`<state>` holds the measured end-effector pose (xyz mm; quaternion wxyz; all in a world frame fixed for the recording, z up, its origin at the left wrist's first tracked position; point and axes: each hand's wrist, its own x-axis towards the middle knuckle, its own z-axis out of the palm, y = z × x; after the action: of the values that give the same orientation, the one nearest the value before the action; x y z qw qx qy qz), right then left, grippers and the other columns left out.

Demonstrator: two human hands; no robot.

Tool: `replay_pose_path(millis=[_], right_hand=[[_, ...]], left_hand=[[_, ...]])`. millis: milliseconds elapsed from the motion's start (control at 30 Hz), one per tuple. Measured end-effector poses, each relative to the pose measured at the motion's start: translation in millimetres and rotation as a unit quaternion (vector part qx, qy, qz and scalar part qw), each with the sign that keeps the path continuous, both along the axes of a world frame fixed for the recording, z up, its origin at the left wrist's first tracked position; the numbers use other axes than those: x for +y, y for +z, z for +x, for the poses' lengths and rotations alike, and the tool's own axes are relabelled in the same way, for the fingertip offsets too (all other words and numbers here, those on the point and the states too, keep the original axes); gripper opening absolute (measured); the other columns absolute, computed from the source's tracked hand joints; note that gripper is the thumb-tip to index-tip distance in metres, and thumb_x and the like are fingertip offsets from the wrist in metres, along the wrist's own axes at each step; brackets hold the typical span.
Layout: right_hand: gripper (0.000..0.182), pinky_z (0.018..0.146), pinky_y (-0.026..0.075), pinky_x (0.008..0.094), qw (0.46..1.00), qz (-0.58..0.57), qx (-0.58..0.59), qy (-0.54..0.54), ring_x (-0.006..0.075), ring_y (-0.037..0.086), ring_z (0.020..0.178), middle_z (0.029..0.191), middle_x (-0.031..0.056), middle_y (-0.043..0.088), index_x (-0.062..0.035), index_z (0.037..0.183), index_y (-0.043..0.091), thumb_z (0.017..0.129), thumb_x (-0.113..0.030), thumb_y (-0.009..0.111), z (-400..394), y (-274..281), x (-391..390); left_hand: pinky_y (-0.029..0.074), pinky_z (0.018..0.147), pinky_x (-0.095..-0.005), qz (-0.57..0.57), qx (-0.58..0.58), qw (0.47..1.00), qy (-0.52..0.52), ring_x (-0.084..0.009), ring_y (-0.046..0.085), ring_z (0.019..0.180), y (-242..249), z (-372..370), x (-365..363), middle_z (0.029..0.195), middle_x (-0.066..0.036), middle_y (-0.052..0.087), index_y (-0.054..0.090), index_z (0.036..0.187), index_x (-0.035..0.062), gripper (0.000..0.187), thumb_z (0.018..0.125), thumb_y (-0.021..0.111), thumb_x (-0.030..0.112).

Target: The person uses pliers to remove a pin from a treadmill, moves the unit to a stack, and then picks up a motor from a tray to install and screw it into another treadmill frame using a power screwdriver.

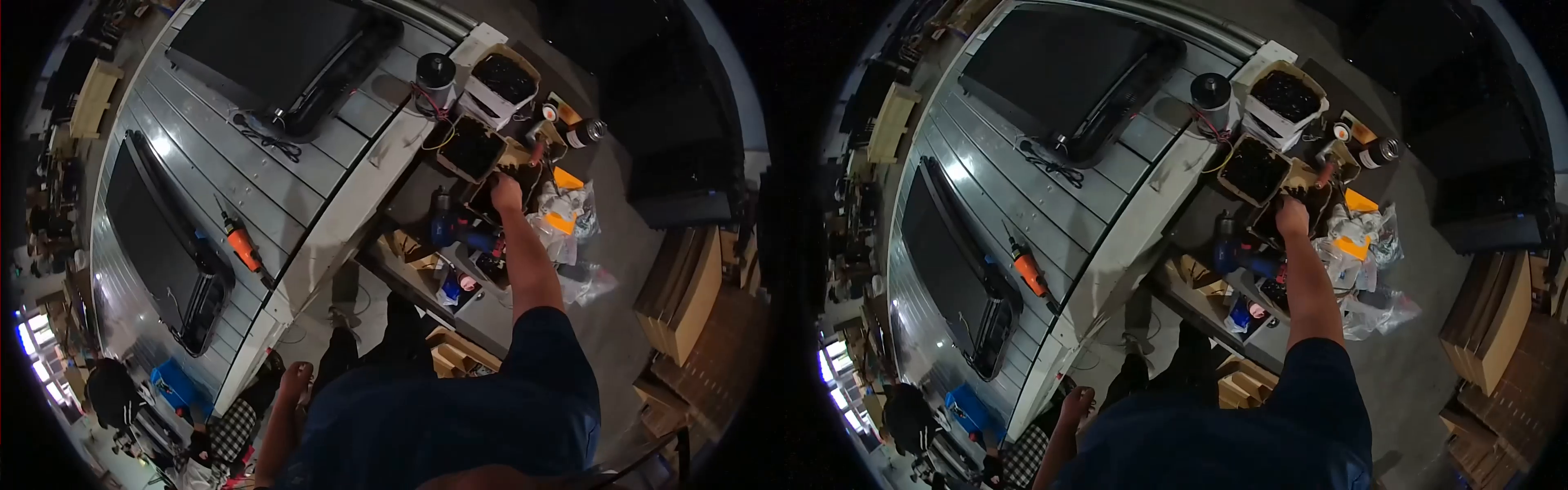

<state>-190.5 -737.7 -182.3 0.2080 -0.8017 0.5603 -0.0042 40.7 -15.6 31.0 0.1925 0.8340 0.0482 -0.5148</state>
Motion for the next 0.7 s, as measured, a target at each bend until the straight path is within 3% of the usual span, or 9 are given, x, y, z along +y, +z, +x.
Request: replay_pose_path(millis=[100,200,233,300,367,467,567,633,700], right_hand=[[0.024,0.093,0.055,0.0555,0.994,0.003,-0.081,-0.075,0.0486,0.069,0.107,0.108,0.0267,0.074,-0.0038,0.11,0.072,0.096,-0.022,0.066,0,5,1],[0.022,0.079,0.058,0.0503,0.968,-0.075,-0.201,-0.13,0.0411,0.074,0.094,0.094,0.0193,0.076,-0.0048,0.106,0.071,0.099,-0.025,0.07,-6,2,7],[0.021,0.077,0.058,0.0468,0.928,0.048,-0.297,-0.219,0.0358,0.073,0.09,0.094,0.0162,0.076,-0.005,0.107,0.071,0.101,-0.025,0.069,-10,8,11],[0.02,0.073,0.058,0.04,0.756,0.279,-0.464,-0.367,0.0252,0.072,0.083,0.092,0.0102,0.074,-0.0054,0.109,0.071,0.105,-0.025,0.069,-11,31,29],[0.019,0.065,0.053,0.0324,0.642,0.375,-0.57,-0.35,0.0141,0.065,0.075,0.087,0.0038,0.069,-0.0071,0.104,0.069,0.107,-0.025,0.069,9,112,78],[0.019,0.064,0.051,0.031,0.594,0.492,-0.568,-0.287,0.0148,0.066,0.073,0.09,0.0043,0.072,-0.0087,0.105,0.069,0.105,-0.027,0.071,43,184,159],[0.019,0.062,0.05,0.0298,0.574,0.559,-0.555,-0.224,0.0142,0.066,0.071,0.088,0.0029,0.072,-0.0093,0.102,0.07,0.105,-0.028,0.072,79,232,241],[0.021,0.061,0.051,0.0286,0.58,0.566,-0.541,-0.224,0.0132,0.066,0.07,0.087,0.0029,0.072,-0.0076,0.101,0.071,0.104,-0.028,0.073,109,270,288],[0.02,0.062,0.051,0.0279,0.635,0.536,-0.532,-0.163,0.0123,0.066,0.071,0.087,0.0025,0.072,-0.0062,0.104,0.071,0.105,-0.026,0.072,133,278,329]], left_hand=[[0.055,0.072,-0.0342,0.027,0.027,0.999,0.011,-0.0182,0.069,0.077,3,6,0,0.087,-0.01,0.072,0.07,0.114,-0.0023,0.044,0.099,0.067,0.039],[0.055,0.07,-0.0341,0.056,0.026,0.998,-0.01,-0.0172,0.068,0.075,4,13,-5,0.087,-0.009,0.071,0.07,0.113,-0.0008,0.043,0.099,0.067,0.039],[0.055,0.07,-0.034,0.06,0.026,0.998,-0.022,-0.0172,0.068,0.075,7,17,-13,0.087,-0.009,0.071,0.07,0.114,-0.0006,0.043,0.099,0.067,0.039],[0.054,0.071,-0.034,0.066,0.024,0.996,-0.047,-0.0174,0.067,0.076,12,20,-40,0.088,-0.008,0.071,0.07,0.115,-0.0004,0.043,0.099,0.067,0.039],[0.054,0.074,-0.0346,-0.022,0.011,0.998,-0.066,-0.0178,0.068,0.082,12,24,-83,0.092,-0.008,0.072,0.071,0.118,0.0,0.041,0.101,0.066,0.037],[0.055,0.079,-0.0341,-0.156,-0.047,0.976,-0.146,-0.0151,0.069,0.085,17,31,-168,0.096,-0.008,0.072,0.071,0.123,0.0004,0.038,0.106,0.062,0.033],[0.058,0.085,-0.0314,-0.309,0.011,0.95,-0.048,-0.0164,0.071,0.093,60,35,-258,0.11,-0.007,0.074,0.065,0.134,-0.0005,0.034,0.107,0.066,0.021],[0.057,0.087,-0.0327,-0.434,0.047,0.899,0.034,-0.0161,0.069,0.096,86,40,-286,0.119,-0.007,0.07,0.064,0.138,0.004,0.031,0.11,0.062,0.016],[0.057,0.086,-0.0317,-0.454,0.103,0.884,0.04,-0.014,0.068,0.093,97,58,-277,0.12,-0.005,0.068,0.063,0.14,0.0051,0.033,0.109,0.063,0.014]])
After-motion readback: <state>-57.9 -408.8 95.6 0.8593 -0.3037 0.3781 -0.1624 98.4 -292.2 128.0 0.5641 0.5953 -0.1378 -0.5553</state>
